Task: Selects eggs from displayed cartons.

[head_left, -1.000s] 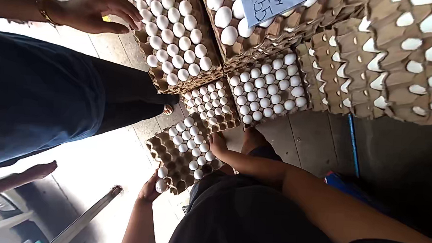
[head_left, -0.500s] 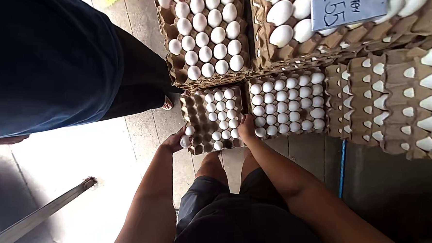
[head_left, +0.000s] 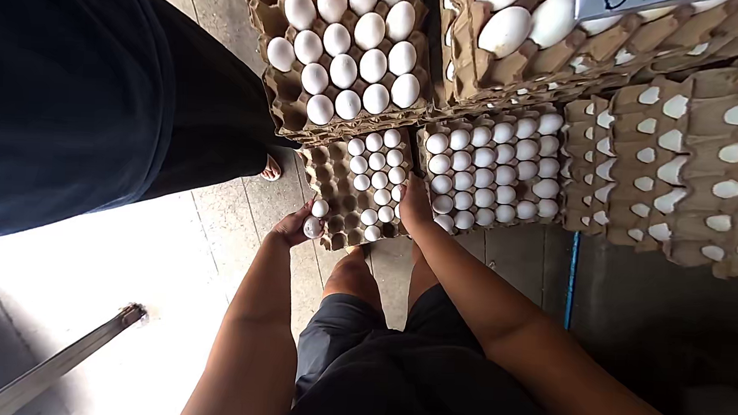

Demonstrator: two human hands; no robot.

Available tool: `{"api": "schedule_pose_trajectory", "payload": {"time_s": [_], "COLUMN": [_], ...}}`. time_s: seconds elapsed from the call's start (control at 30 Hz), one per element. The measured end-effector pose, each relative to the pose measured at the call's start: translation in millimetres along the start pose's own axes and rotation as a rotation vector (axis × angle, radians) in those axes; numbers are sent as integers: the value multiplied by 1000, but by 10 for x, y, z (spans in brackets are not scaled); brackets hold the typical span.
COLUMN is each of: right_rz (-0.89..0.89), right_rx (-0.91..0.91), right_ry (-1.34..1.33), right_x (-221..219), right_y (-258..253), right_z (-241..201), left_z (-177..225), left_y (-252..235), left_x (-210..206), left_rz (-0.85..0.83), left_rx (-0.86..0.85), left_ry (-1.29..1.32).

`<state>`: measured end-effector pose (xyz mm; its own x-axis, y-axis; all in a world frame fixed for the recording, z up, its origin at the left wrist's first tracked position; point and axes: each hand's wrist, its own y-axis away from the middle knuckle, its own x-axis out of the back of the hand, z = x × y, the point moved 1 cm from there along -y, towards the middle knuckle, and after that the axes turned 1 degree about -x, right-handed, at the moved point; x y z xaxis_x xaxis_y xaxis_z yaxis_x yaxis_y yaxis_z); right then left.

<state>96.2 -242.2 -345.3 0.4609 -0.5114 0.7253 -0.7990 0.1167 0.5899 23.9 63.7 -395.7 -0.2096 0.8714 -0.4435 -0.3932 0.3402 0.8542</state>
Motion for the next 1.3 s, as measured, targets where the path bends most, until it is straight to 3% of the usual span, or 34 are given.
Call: {"api": "schedule_pose_trajectory", "payload": {"time_s": [0.13, 0.37, 1.0, 1.17, 1.3], "right_rz": [25, -15, 64, 223, 382], "right_rx": [120, 12, 117, 244, 57], "right_ry": [88, 75, 86, -224, -197], "right_x": [247, 306, 248, 859, 1496], "right_y": [-283, -928, -894, -227, 201], "right_z": [-354, -594, -495, -153, 861], "left_z": [-53, -115, -330, -293, -210], "left_y": [23, 141, 511, 669, 836], "left_x": [-10, -153, -92, -129, -194], "left_rz": [19, 198, 227, 219, 196], "left_rx": [-18, -50, -159, -171, -193], "left_ry": [-10, 1, 161, 167, 142]}}
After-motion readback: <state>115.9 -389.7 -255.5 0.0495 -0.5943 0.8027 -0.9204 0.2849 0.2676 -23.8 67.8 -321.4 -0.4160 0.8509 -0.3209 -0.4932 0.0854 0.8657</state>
